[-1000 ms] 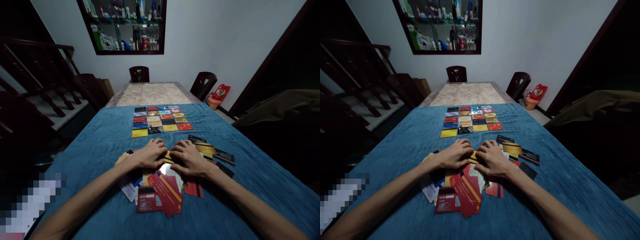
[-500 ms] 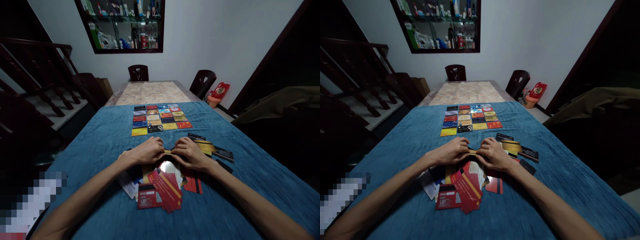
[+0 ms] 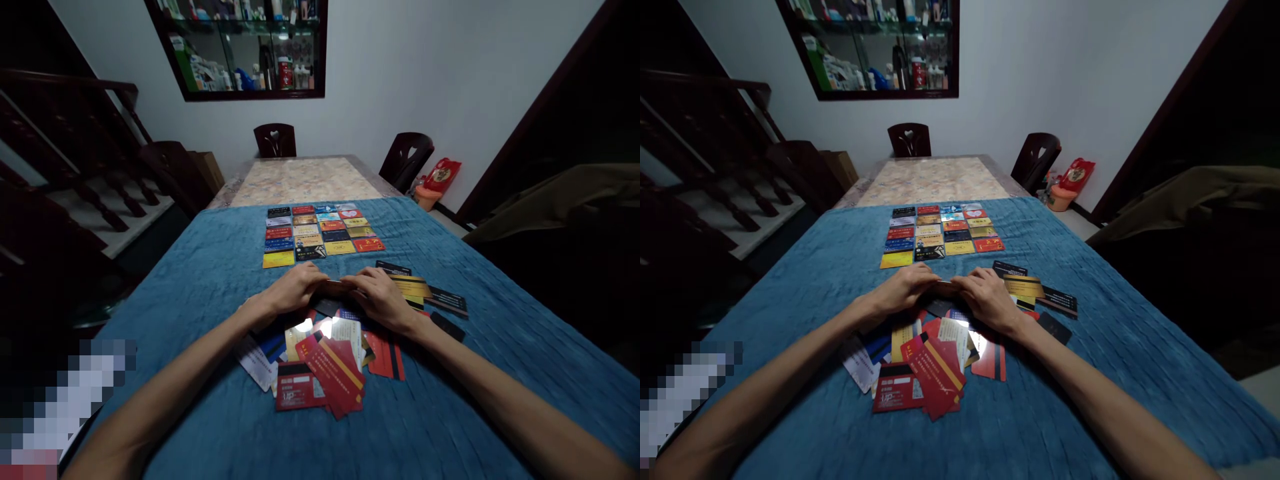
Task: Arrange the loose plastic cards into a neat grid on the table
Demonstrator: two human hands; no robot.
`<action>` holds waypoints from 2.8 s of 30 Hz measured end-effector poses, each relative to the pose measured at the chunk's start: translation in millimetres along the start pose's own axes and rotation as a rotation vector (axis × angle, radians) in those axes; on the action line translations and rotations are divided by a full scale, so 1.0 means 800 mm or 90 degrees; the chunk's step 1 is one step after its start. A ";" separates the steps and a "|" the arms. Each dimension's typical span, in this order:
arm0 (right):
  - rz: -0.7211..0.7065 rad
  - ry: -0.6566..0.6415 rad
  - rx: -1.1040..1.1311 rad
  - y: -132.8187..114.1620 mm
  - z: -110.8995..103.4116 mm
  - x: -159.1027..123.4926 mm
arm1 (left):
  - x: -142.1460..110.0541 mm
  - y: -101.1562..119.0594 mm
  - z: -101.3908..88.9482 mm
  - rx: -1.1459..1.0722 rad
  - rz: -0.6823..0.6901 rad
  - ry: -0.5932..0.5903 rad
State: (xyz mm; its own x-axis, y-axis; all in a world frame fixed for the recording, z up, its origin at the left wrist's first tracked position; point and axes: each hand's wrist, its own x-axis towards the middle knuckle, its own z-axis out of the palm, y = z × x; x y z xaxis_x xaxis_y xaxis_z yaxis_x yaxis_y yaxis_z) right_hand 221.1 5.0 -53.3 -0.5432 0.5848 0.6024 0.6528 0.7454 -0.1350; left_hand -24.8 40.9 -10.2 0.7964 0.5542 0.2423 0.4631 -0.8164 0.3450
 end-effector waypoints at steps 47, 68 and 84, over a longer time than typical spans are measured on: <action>0.082 -0.038 -0.077 -0.005 0.005 -0.001 | -0.003 -0.013 0.028 -0.031 -0.107 0.125; 0.081 0.036 -0.193 -0.009 -0.001 0.008 | -0.002 -0.003 0.018 -0.068 -0.142 0.162; 0.045 0.013 -0.209 -0.001 -0.019 0.032 | 0.002 0.009 0.007 0.115 -0.096 0.134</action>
State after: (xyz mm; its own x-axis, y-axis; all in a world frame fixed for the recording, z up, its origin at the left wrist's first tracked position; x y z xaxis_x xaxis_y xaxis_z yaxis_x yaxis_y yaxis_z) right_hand 215.2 14.4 -25.9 -0.4827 0.6224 0.6161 0.8253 0.5586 0.0824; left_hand -18.4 34.9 -12.2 0.6242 0.6774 0.3892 0.6466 -0.7276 0.2293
